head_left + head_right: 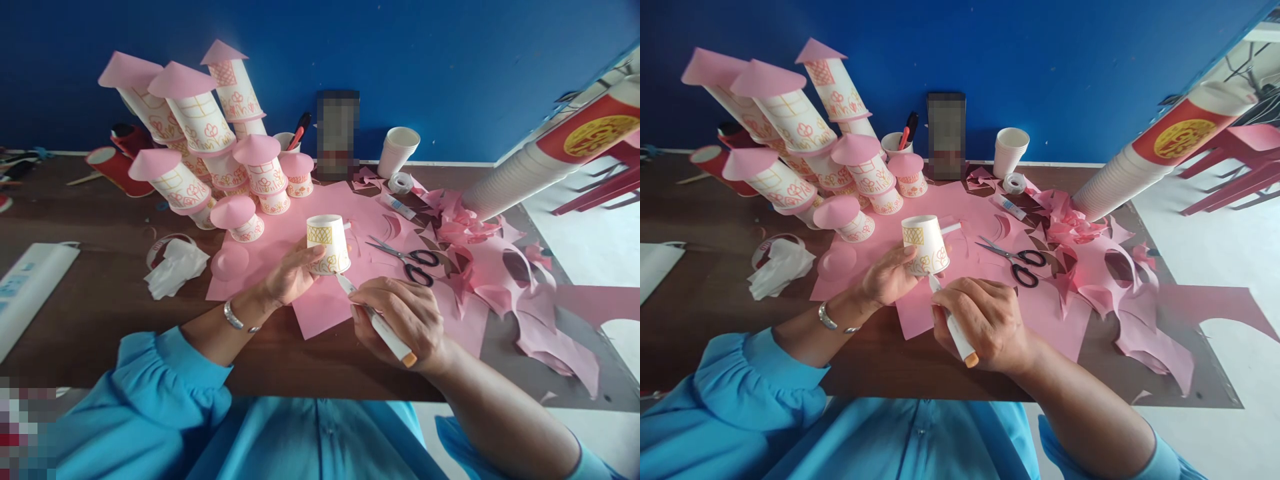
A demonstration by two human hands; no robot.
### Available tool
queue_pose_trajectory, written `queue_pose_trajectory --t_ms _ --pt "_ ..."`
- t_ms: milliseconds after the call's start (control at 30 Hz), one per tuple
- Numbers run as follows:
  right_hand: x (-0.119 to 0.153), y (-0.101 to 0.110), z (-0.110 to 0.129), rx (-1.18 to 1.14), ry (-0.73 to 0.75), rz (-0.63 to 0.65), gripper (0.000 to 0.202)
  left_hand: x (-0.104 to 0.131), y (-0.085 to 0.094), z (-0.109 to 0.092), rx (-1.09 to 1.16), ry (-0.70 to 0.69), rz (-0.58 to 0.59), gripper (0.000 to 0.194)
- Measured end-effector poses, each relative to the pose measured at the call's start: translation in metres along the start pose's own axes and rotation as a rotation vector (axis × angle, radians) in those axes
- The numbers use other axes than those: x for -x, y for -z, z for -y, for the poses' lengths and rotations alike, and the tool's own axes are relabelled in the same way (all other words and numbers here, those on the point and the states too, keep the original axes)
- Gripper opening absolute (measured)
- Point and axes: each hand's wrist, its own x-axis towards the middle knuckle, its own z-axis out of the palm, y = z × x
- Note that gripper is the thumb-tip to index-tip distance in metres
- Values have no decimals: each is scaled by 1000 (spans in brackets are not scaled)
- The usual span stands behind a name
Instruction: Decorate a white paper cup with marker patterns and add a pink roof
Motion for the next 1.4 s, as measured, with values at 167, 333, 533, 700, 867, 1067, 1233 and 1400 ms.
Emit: queue_pose_trajectory --t_ms 167,333,533,700,867,1067,1233,1400 --pt "-1 2 1 -26 13 -47 22 0 0 0 6 -3 -29 65" --pt "-2 4 1 7 10 -67 23 0 1 -2 39 33 -22 56" --pt "-2 3 0 33 4 -64 24 1 -1 -3 80 57 1 49" --pt "-2 2 -1 29 14 -59 24 1 1 -2 93 62 -14 47" --pt "-3 2 -1 15 17 -39 22 2 0 -2 83 62 1 47" --pt "-2 3 0 30 -7 -24 20 2 0 -3 97 62 11 45" --pt "-2 3 1 0 -12 -58 22 2 -2 -4 123 52 -6 49" --pt "-2 5 1 -21 34 -116 23 0 3 -3 142 49 -39 38"
